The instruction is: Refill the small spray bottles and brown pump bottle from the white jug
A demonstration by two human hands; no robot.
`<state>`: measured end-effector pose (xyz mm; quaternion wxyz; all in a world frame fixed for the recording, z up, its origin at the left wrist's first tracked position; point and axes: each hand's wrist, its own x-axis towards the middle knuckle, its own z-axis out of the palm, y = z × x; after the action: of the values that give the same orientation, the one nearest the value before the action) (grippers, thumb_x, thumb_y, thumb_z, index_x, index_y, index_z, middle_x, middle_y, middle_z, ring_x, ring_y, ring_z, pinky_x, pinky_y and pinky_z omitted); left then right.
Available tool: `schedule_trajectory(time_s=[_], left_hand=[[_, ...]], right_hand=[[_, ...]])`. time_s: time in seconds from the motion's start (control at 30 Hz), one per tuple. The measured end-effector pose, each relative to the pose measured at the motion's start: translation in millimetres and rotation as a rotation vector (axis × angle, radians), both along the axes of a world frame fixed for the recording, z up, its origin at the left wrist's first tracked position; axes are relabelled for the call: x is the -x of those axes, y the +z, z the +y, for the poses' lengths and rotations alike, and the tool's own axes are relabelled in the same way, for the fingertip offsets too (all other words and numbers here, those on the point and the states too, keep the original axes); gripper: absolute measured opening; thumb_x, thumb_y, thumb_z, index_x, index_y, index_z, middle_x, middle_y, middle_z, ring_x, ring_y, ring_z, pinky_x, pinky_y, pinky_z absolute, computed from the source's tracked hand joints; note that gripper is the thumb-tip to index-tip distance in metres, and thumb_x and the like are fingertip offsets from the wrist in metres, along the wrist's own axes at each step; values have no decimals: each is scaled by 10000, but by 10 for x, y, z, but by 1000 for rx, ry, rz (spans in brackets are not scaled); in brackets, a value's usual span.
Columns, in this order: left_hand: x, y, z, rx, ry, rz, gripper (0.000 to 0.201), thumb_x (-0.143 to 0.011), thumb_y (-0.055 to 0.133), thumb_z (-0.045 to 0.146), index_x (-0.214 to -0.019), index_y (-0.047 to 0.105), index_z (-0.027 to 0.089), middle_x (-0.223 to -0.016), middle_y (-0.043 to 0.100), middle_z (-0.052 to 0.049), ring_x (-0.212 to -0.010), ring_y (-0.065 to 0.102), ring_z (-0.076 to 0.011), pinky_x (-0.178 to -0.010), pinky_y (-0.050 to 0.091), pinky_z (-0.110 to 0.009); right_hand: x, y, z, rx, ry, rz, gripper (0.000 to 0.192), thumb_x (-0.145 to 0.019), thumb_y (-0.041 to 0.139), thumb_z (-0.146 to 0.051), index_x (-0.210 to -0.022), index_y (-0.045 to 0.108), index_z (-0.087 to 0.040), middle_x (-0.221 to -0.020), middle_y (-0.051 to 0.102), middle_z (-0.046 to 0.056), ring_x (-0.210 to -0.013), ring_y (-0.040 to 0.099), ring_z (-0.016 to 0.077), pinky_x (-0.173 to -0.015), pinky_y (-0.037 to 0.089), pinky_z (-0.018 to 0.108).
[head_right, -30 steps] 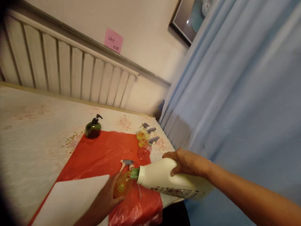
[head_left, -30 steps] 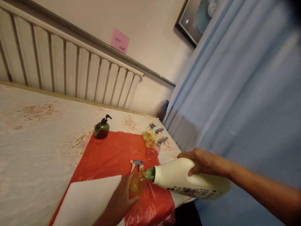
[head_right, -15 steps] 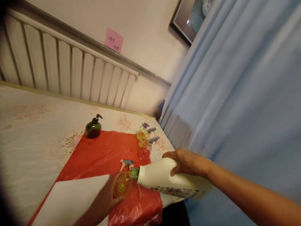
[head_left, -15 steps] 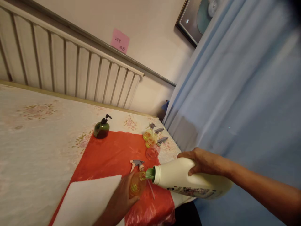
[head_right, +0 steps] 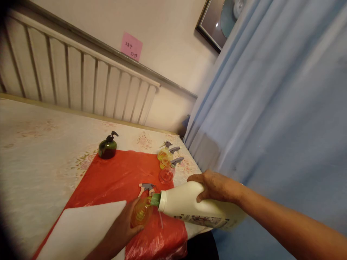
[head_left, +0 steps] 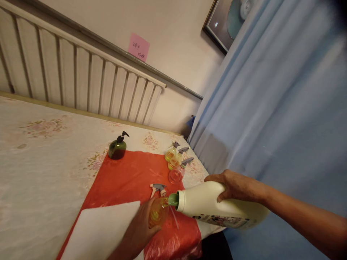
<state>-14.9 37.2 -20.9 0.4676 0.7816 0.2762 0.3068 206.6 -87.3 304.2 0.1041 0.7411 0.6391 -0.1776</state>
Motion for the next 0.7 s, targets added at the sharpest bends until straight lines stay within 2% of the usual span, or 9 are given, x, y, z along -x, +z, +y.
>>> schedule_trajectory(time_s=[0.3, 0.47, 0.7], left_hand=[[-4, 11, -3, 10, 22, 1, 827, -631, 661, 172, -1418, 411, 214, -1438, 525, -114, -1316, 488, -319, -1134, 356, -504], [7, 17, -11, 13, 16, 17, 831, -642, 665, 194, -1426, 390, 179, -1454, 503, -137, -1329, 473, -308, -1141, 350, -490], [-6, 31, -21, 32, 23, 16, 841, -644, 655, 164, -1434, 370, 208, -1450, 502, -127, -1339, 466, -302, -1149, 332, -516]], right_hand=[[-4, -2, -2, 9, 17, -15, 454, -730, 741, -318, -1168, 626, -298, -854, 705, -23, -750, 624, 174, -634, 406, 227], [14, 0, 7, 9, -12, -16, 448, -717, 750, -327, -1150, 639, -292, -845, 706, -21, -743, 626, 180, -625, 406, 227], [30, 18, 9, 11, -6, -14, 443, -729, 735, -320, -1160, 634, -296, -841, 704, -21, -748, 625, 180, -633, 410, 224]])
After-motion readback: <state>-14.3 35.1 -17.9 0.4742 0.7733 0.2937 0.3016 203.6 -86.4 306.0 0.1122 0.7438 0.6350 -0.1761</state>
